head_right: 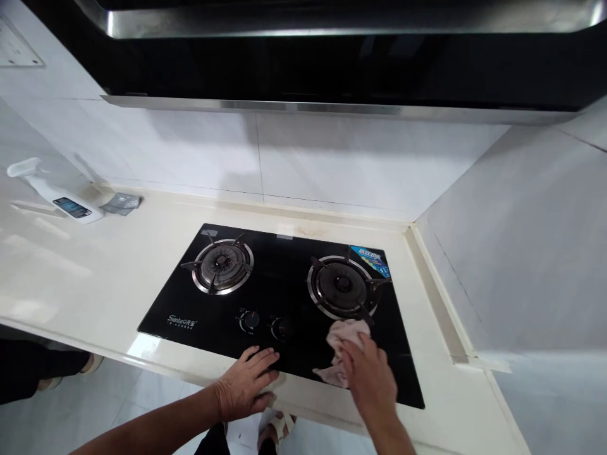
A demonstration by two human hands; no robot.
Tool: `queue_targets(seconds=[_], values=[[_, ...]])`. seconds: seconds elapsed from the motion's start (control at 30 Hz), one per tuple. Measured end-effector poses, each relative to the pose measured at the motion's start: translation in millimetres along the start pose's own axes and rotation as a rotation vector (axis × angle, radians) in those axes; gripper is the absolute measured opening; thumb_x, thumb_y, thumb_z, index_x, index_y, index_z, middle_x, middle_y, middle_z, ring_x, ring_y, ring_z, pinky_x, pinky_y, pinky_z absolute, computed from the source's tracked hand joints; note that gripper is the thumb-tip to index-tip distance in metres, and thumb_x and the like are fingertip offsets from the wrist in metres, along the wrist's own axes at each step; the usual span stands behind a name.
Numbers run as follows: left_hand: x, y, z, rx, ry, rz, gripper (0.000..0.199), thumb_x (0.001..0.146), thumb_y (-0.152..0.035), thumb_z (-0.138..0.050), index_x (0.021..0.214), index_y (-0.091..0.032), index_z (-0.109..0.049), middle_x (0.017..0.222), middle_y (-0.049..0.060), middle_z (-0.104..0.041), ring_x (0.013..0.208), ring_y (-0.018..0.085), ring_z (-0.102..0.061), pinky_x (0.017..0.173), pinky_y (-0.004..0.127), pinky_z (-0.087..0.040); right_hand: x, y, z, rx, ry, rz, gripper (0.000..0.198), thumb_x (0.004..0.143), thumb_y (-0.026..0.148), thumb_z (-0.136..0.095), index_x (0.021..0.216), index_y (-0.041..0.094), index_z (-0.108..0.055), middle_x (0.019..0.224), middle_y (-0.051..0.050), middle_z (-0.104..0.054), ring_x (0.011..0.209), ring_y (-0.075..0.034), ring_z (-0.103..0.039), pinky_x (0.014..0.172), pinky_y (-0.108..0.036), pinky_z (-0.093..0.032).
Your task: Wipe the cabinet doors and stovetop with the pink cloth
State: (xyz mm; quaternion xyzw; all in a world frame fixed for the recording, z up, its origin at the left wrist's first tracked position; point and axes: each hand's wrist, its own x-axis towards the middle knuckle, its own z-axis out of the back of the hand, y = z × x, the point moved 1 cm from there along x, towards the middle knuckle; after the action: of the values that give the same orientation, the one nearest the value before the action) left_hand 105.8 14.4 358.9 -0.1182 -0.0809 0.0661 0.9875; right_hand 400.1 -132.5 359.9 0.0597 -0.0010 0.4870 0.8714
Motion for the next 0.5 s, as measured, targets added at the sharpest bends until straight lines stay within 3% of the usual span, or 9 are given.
queue_targets(seconds=[0.1,0.2,0.37,0.5], values=[[1,-1,2,-0.014,0.027,0.006,0.042,0.095,-0.047,-0.053,0.127,-0.021,-0.058,0.152,0.009,-0.048,0.142,0.026,-0.04,0.119,0.045,-0.019,0,-38,3,-0.05,-0.085,-0.214,0.043,0.098,0.043,-0.038,0.118,0.022,-0.069,0.132,-0.017,-0.045,0.116,-0.032,-0.048,0.091,-0.046,-0.048],[2,0,4,-0.035,0.051,0.01,0.045,0.093,-0.044,-0.056,0.13,-0.02,-0.056,0.15,0.011,-0.049,0.142,0.028,-0.04,0.119,0.047,-0.022,1,-22,11,-0.103,-0.085,-0.364,0.045,0.099,0.045,-0.036,0.124,0.02,-0.065,0.125,-0.02,-0.046,0.107,-0.033,-0.05,0.083,-0.047,-0.049],[1,7,-5,-0.16,-0.014,0.0,0.056,0.089,-0.041,-0.06,0.138,-0.018,-0.046,0.148,0.017,-0.048,0.14,0.033,-0.041,0.115,0.054,-0.03,-20,96,9,0.007,-0.058,-0.185,0.033,0.097,0.039,-0.044,0.116,0.026,-0.067,0.133,-0.015,-0.046,0.099,-0.028,-0.048,0.08,-0.042,-0.049],[-9,12,-12,-0.264,-0.235,-0.077,0.072,0.086,-0.041,-0.059,0.146,-0.015,-0.031,0.151,0.024,-0.037,0.146,0.038,-0.03,0.114,0.057,-0.031,-49,183,-8,0.165,0.028,-0.189,0.036,0.094,0.032,-0.047,0.125,0.028,-0.063,0.134,-0.013,-0.048,0.102,-0.029,-0.051,0.081,-0.041,-0.051]])
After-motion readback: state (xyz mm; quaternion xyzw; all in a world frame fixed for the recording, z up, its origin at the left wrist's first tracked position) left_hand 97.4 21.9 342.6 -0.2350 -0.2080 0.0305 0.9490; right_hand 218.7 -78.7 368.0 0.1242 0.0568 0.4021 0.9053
